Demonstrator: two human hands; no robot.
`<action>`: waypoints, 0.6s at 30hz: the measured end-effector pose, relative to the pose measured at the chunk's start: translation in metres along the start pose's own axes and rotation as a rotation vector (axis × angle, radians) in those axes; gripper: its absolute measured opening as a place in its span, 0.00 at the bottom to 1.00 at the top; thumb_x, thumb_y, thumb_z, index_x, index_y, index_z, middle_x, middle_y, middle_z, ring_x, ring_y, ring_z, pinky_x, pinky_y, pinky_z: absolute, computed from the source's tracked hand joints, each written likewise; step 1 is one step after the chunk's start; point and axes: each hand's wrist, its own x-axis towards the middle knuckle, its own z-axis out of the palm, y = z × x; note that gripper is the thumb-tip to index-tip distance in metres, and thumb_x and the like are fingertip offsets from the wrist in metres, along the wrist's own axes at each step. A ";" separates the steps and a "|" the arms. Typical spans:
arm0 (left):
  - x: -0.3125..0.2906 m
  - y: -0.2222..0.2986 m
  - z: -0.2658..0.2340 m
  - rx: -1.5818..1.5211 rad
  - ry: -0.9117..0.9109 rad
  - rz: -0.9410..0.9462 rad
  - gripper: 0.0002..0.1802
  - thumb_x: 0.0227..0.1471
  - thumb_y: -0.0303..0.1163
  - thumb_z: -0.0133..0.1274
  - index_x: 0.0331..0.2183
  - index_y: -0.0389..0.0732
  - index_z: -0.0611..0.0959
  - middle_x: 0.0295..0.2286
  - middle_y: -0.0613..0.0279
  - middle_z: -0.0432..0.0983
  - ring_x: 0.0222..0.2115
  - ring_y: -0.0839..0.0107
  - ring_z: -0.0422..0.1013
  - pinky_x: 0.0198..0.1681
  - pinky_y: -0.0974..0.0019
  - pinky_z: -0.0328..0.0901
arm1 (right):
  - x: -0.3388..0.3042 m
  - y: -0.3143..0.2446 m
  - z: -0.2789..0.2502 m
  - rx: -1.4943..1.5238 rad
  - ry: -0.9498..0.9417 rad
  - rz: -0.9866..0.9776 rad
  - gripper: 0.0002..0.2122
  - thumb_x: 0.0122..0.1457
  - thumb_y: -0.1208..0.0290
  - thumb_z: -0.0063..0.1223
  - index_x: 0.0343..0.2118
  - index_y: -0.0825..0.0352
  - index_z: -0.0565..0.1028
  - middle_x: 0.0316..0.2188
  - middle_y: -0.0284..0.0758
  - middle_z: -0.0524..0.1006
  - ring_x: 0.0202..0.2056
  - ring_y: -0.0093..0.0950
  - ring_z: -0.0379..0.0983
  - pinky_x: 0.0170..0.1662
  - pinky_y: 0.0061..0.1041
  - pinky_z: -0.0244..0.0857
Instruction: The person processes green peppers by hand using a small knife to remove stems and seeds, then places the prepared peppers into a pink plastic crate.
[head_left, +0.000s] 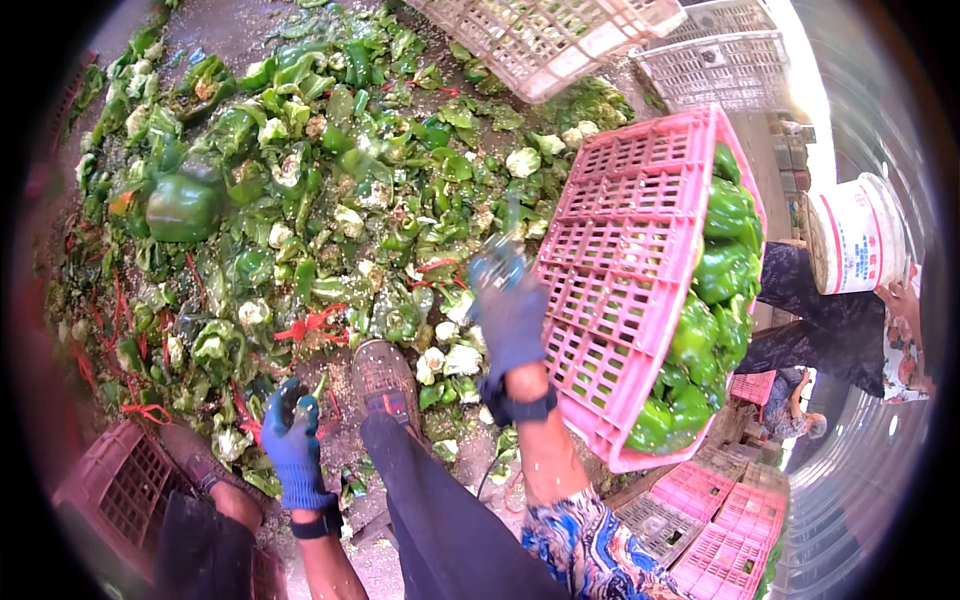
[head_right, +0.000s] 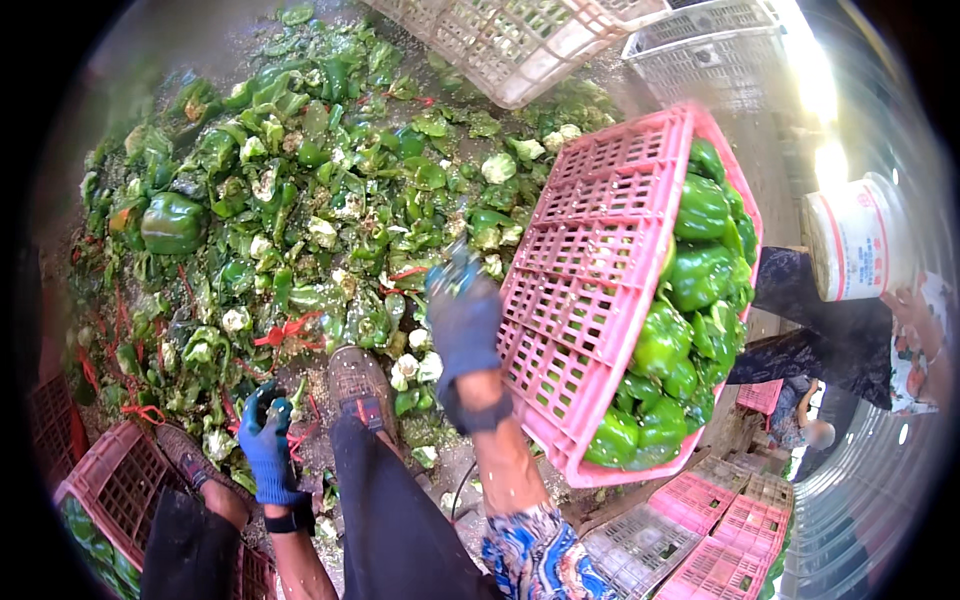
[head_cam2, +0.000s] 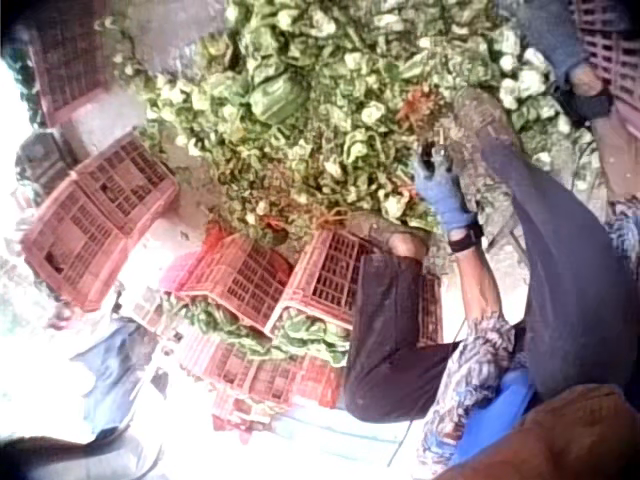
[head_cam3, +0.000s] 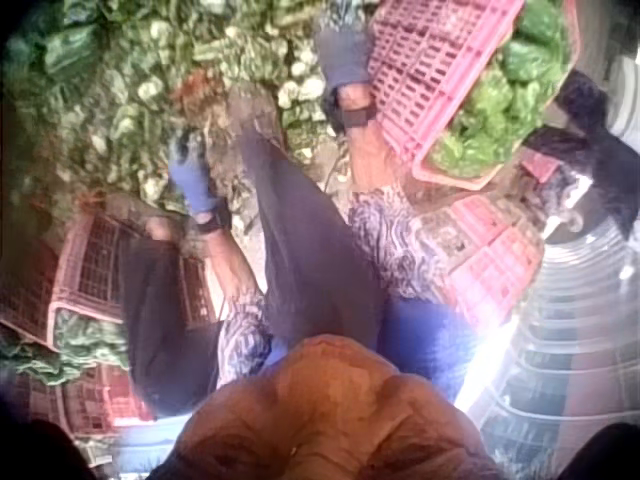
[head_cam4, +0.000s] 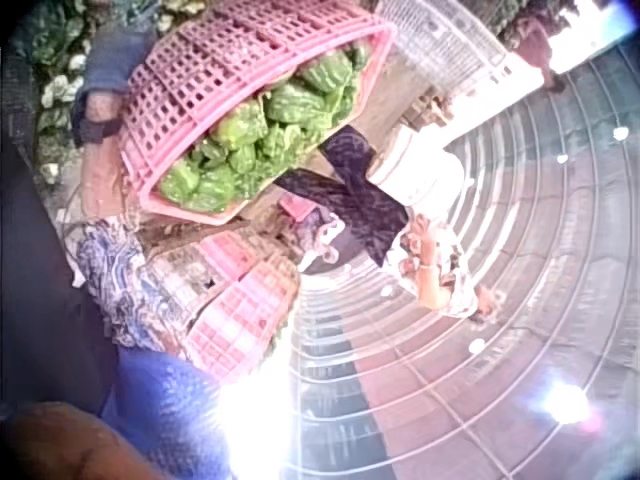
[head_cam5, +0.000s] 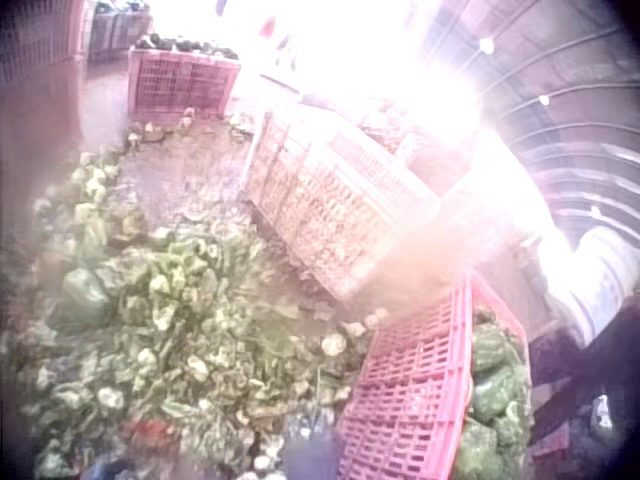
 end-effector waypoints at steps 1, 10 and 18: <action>0.007 -0.001 -0.006 0.090 -0.018 0.077 0.24 0.58 0.16 0.54 0.56 0.33 0.82 0.48 0.56 0.83 0.48 0.68 0.78 0.52 0.65 0.74 | 0.029 -0.003 0.005 0.069 -0.013 0.185 0.15 0.63 0.68 0.65 0.51 0.66 0.83 0.20 0.33 0.80 0.20 0.27 0.74 0.24 0.32 0.69; 0.034 0.021 0.041 0.291 -0.185 0.311 0.24 0.59 0.25 0.63 0.57 0.34 0.82 0.49 0.57 0.83 0.47 0.69 0.79 0.54 0.64 0.73 | 0.099 0.014 0.098 0.694 -0.066 0.364 0.19 0.62 0.72 0.68 0.55 0.67 0.80 0.25 0.34 0.83 0.19 0.22 0.76 0.21 0.25 0.71; 0.065 0.049 0.082 0.621 -0.253 0.643 0.22 0.57 0.26 0.66 0.54 0.36 0.85 0.46 0.52 0.83 0.45 0.62 0.81 0.51 0.62 0.74 | 0.105 -0.027 0.086 0.639 -0.095 0.361 0.15 0.61 0.65 0.67 0.47 0.69 0.84 0.22 0.37 0.82 0.21 0.25 0.79 0.28 0.29 0.76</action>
